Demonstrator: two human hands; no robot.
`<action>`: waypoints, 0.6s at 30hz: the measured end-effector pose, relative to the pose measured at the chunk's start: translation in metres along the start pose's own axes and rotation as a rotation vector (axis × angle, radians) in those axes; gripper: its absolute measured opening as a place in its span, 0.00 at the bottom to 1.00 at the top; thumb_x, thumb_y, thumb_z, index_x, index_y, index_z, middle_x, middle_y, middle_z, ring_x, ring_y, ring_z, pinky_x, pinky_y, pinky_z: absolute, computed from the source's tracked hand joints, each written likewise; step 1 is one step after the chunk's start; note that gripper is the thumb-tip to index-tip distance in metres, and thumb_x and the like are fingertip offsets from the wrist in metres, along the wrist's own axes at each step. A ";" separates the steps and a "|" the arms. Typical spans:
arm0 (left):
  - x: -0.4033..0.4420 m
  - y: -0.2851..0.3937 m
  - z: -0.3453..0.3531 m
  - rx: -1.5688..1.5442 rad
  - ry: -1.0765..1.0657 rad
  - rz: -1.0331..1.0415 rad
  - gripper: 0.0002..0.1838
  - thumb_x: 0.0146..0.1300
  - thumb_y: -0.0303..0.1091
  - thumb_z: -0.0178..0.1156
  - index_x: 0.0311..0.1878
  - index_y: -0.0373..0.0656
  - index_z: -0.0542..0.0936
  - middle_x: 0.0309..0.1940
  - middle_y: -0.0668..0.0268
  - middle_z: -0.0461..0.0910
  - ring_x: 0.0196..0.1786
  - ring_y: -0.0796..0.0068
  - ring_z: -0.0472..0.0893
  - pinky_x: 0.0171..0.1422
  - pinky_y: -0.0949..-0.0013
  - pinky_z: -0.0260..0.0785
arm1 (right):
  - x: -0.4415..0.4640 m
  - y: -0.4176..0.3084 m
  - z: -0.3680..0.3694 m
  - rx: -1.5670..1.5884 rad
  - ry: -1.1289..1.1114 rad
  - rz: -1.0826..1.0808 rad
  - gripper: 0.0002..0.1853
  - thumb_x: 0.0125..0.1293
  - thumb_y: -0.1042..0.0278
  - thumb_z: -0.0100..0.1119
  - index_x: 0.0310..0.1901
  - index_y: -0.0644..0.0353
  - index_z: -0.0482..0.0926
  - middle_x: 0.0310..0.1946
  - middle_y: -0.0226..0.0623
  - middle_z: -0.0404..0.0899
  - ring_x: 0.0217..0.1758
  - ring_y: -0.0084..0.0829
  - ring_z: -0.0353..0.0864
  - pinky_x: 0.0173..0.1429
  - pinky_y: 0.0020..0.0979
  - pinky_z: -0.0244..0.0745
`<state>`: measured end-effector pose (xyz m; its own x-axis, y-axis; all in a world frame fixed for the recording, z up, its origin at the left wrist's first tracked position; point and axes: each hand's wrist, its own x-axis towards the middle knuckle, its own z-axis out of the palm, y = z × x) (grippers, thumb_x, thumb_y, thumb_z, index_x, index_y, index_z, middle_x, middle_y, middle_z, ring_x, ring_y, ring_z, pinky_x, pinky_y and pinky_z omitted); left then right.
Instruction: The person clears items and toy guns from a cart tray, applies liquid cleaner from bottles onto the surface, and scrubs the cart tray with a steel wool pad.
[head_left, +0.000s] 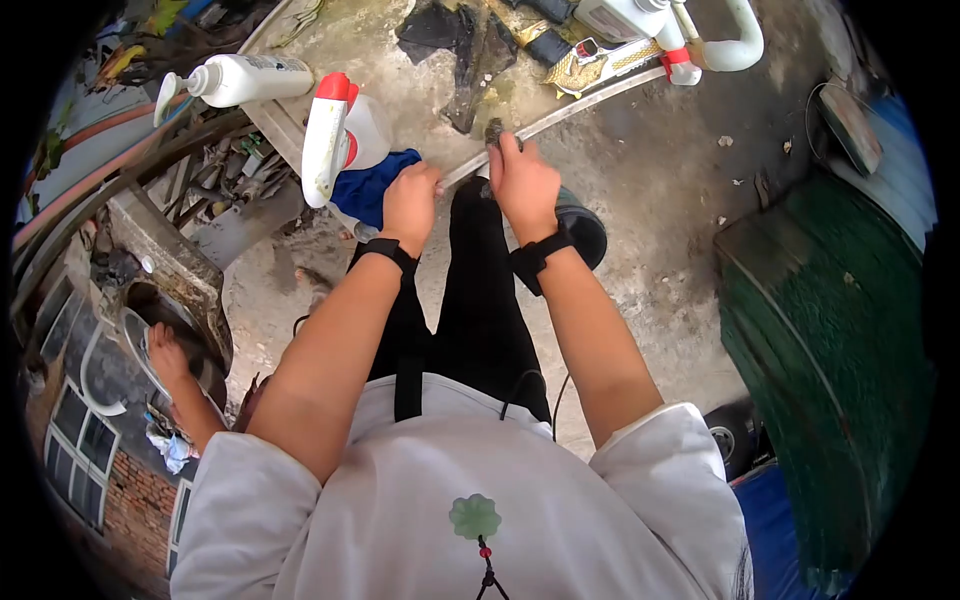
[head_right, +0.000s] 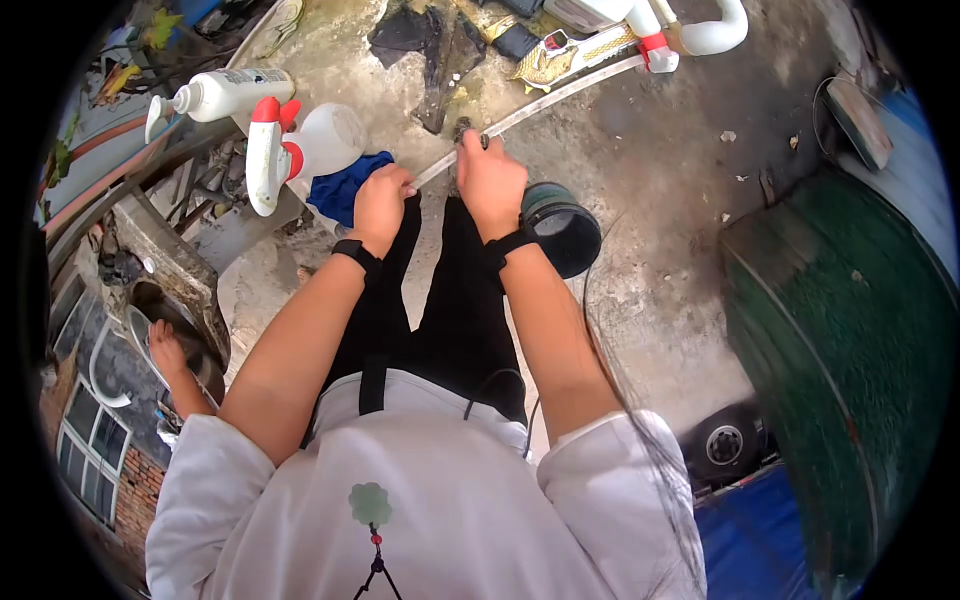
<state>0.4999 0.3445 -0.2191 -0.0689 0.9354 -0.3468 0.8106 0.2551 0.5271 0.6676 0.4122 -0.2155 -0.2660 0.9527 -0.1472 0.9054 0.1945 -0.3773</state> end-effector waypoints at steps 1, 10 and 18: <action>0.001 -0.001 0.001 -0.003 0.000 0.000 0.02 0.56 0.26 0.58 0.30 0.40 0.79 0.31 0.59 0.79 0.43 0.54 0.81 0.44 0.53 0.73 | 0.009 0.005 -0.004 -0.040 0.013 0.059 0.07 0.68 0.59 0.59 0.39 0.51 0.74 0.28 0.41 0.76 0.24 0.44 0.81 0.25 0.41 0.75; 0.000 -0.002 -0.002 -0.022 0.008 -0.003 0.02 0.54 0.25 0.63 0.31 0.39 0.81 0.31 0.57 0.79 0.39 0.51 0.81 0.42 0.53 0.72 | -0.020 -0.017 0.006 0.030 -0.033 -0.116 0.08 0.67 0.59 0.60 0.40 0.52 0.74 0.28 0.41 0.75 0.25 0.43 0.82 0.26 0.41 0.76; 0.004 0.001 0.000 -0.035 -0.002 -0.063 0.03 0.53 0.24 0.64 0.32 0.38 0.81 0.30 0.56 0.80 0.38 0.51 0.81 0.41 0.54 0.72 | -0.024 -0.033 0.017 0.024 -0.010 0.155 0.08 0.68 0.58 0.59 0.39 0.51 0.74 0.28 0.42 0.76 0.24 0.46 0.82 0.27 0.42 0.77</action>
<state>0.5004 0.3483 -0.2198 -0.1176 0.9167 -0.3818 0.7840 0.3217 0.5309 0.6384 0.3789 -0.2152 -0.1267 0.9684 -0.2148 0.9279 0.0392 -0.3707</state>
